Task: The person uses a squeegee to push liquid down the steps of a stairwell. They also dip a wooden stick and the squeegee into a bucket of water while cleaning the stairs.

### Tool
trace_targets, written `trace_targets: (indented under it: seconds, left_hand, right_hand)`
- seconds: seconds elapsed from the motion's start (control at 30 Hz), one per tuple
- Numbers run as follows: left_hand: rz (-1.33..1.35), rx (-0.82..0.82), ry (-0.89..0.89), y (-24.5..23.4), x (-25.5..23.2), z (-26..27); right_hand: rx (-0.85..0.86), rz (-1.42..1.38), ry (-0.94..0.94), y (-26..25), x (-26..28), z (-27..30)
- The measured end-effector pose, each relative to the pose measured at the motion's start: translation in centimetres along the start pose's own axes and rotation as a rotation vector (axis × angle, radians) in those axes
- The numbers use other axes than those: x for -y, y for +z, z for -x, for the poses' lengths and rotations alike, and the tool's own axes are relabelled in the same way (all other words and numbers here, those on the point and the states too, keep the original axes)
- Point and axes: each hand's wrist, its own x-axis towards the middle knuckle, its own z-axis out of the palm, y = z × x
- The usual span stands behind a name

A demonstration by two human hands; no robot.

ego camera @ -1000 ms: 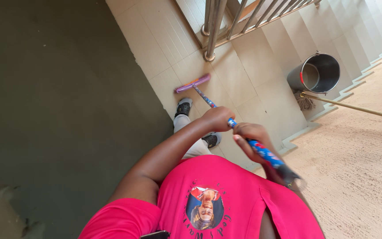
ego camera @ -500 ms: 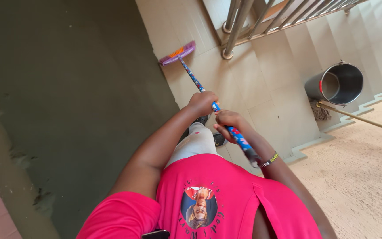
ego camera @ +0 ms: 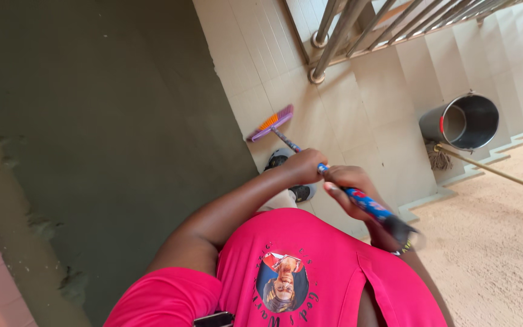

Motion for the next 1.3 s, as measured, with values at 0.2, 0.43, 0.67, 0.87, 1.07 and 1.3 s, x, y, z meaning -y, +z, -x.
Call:
trace_targets:
  seconds: [0.2, 0.43, 0.67, 0.87, 1.07, 1.3]
  left_hand:
    - [-0.020, -0.183, 0.110, -3.4, 1.0, -1.6]
    - [-0.159, -0.105, -0.054, -3.2, 11.2, -1.7]
    - [0.105, -0.050, -0.003, 1.5, 7.2, 0.3]
    - [0.102, 0.099, 0.029, -1.5, -0.9, -1.0]
    - [0.033, 0.035, 0.087, -4.8, -5.4, -2.9]
    - [-0.126, -0.092, 0.195, -4.0, 1.5, -7.0]
  right_hand:
    - [-0.054, 0.034, -0.119, -0.9, 1.5, -3.3]
    - [-0.008, 0.146, -0.166, 4.1, -6.0, -5.6]
    - [0.080, 0.097, 0.061, 1.8, -4.4, -2.1]
    - [-0.003, -0.020, 0.098, -1.6, 1.1, -2.0]
    - [-0.153, -0.152, 0.028, -4.4, 4.3, -1.6]
    - [-0.098, 0.085, -0.022, -3.5, -0.5, -2.0]
